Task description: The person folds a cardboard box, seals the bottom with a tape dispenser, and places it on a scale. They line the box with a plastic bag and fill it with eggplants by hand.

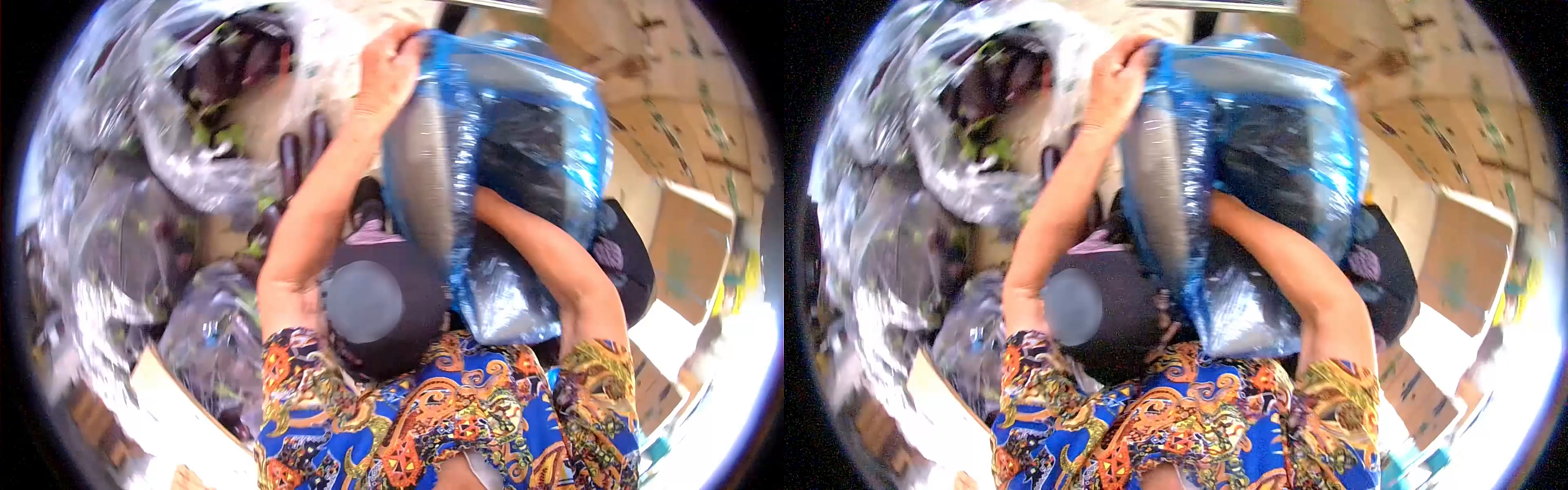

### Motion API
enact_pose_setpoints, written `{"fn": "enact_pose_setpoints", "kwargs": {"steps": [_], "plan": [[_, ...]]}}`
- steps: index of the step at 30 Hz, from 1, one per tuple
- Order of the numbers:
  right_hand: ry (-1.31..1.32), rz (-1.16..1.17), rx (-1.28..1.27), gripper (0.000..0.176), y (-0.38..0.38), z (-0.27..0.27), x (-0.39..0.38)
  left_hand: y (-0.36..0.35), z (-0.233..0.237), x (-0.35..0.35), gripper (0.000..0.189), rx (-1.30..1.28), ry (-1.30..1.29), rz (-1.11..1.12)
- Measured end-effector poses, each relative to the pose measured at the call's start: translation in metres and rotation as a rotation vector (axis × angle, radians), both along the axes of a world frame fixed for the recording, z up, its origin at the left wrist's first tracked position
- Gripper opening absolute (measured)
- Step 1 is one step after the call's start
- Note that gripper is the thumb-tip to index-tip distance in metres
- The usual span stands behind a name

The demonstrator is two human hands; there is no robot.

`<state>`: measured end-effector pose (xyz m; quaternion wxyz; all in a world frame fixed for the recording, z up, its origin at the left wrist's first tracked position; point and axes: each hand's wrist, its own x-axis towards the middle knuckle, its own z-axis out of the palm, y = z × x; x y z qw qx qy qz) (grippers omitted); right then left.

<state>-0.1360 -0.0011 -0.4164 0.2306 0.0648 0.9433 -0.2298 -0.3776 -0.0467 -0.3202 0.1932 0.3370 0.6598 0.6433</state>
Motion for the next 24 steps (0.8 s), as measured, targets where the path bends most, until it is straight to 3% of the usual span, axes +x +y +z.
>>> {"fn": "enact_pose_setpoints", "kwargs": {"steps": [3, 5, 10, 13, 15, 18, 21, 22, 24], "plan": [[0.085, 0.044, 0.04, 0.03, 0.005, 0.009, 0.003, -0.061, 0.004, -0.001, 0.015, -0.031, -0.004, 0.148], [0.152, 0.082, 0.075, 0.031, 0.007, 0.027, 0.004, -0.114, -0.024, 0.016, 0.015, -0.138, 0.142, 0.314], [0.308, 0.151, 0.128, 0.034, 0.017, 0.075, 0.011, -0.244, -0.079, 0.082, 0.013, -0.445, 0.103, 0.386], [0.204, 0.097, 0.112, 0.034, 0.021, 0.09, 0.022, -0.293, -0.082, 0.08, 0.022, -0.53, 0.21, 0.476], [0.123, 0.056, 0.09, 0.034, 0.017, 0.089, 0.024, -0.3, -0.085, 0.056, 0.033, -0.586, 0.485, 0.534], [0.024, -0.007, 0.057, 0.033, 0.008, 0.067, 0.011, -0.287, -0.092, 0.014, 0.054, -0.686, 0.526, 0.482], [-0.053, -0.051, 0.048, 0.033, 0.005, 0.043, 0.002, -0.262, -0.118, -0.002, 0.065, -1.032, 0.172, 0.318], [-0.076, -0.061, 0.049, 0.033, 0.002, 0.041, -0.001, -0.26, -0.126, -0.004, 0.073, -1.02, 0.219, 0.321], [-0.115, -0.068, 0.045, 0.033, 0.001, 0.046, -0.001, -0.261, -0.141, -0.013, 0.061, -0.845, 0.04, 0.378]]}}
